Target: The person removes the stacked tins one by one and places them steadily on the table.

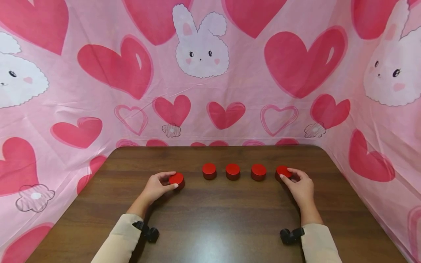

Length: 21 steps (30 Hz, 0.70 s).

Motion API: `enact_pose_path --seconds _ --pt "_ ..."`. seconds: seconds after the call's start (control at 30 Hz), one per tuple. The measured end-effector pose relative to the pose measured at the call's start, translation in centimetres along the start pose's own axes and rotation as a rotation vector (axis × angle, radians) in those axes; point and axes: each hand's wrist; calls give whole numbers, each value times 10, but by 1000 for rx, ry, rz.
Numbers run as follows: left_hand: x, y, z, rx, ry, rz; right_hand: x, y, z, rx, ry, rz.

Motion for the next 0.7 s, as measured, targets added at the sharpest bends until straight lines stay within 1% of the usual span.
enact_pose_path --seconds 0.13,0.4,0.57,0.7 --pt "0 0 0 3 10 2 -1 3 3 43 29 -5" --pt "-2 0 2 -15 -8 22 4 9 9 97 75 -61" --pt "-1 -3 2 -33 -48 21 3 12 11 114 106 -102" --pt "-3 -6 1 -50 -67 41 3 12 13 130 108 -114"
Point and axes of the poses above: each hand's wrist, its own z-axis towards the middle knuckle, its own y-axis out of the back of the hand, x = y × z, and after that the axes turned 6 degrees about -x, right-handed
